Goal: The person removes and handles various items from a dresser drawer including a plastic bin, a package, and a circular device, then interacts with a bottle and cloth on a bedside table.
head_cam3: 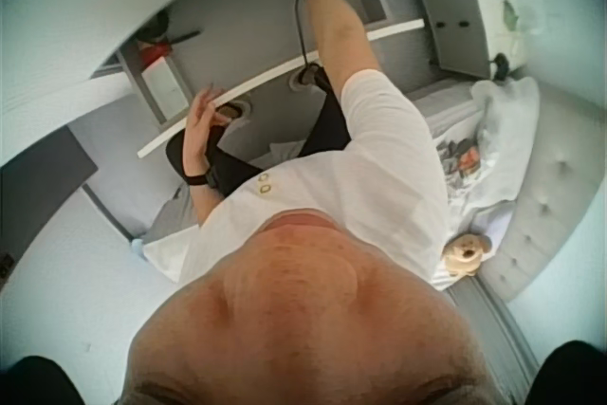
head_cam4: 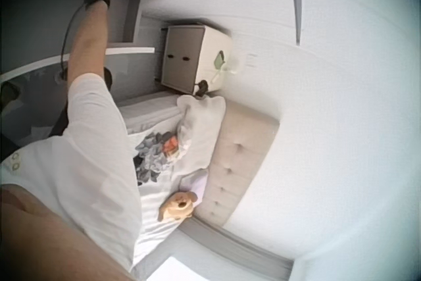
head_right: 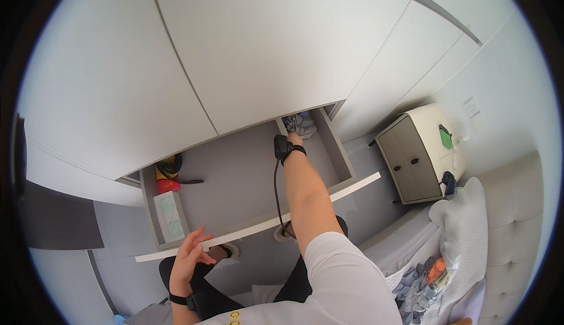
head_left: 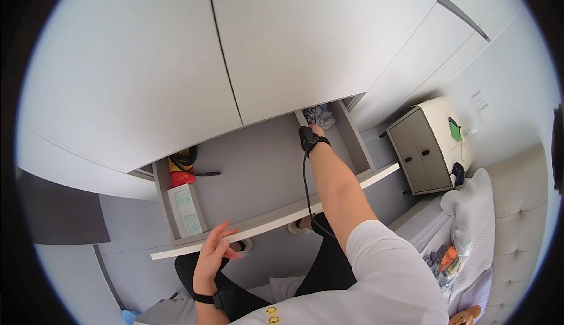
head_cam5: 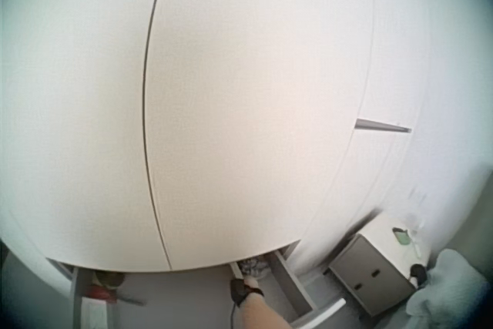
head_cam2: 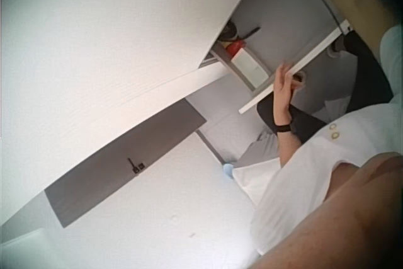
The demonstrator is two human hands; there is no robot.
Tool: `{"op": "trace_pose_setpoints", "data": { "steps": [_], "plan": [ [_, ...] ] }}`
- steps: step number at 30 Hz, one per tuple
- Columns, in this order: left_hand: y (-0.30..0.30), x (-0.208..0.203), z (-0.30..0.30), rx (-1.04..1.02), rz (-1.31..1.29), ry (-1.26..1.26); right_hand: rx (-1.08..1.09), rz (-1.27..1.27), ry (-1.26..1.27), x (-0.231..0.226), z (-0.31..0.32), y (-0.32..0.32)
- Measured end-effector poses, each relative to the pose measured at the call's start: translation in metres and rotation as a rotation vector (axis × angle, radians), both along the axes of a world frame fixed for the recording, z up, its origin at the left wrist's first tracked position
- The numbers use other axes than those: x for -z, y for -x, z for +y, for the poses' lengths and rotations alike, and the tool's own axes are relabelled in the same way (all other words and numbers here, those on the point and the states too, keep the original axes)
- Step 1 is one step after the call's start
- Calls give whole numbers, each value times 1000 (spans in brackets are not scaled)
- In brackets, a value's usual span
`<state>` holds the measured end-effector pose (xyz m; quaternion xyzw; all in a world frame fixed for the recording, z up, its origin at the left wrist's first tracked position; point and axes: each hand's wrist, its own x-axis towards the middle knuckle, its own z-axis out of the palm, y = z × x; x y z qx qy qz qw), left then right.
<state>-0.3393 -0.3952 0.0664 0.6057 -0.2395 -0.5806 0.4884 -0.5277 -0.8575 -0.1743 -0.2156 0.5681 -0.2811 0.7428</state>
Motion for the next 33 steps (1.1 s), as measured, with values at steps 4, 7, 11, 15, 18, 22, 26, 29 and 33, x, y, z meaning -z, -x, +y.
{"op": "trace_pose_setpoints", "data": {
  "steps": [4,7,11,15,18,22,26,29,33],
  "plan": [
    [5,0,-16,19,82,-23,-303,803,280,50,-52,27],
    [7,-1,-17,13,74,-54,-107,601,295,62,-63,32],
    [5,0,-2,-51,57,-63,242,-126,109,25,-32,-1],
    [9,9,-12,-33,42,9,152,-223,244,-35,-43,39],
    [13,10,-5,-73,1,24,54,93,199,-80,-14,53],
    [24,12,-1,-121,-52,51,288,-337,187,-138,19,100],
    [41,14,-1,-58,-159,19,142,14,752,-215,103,175],
    [56,8,9,-48,-204,63,356,173,776,-242,173,224],
    [74,5,6,57,-235,175,628,232,688,-210,255,306]
  ]
}}
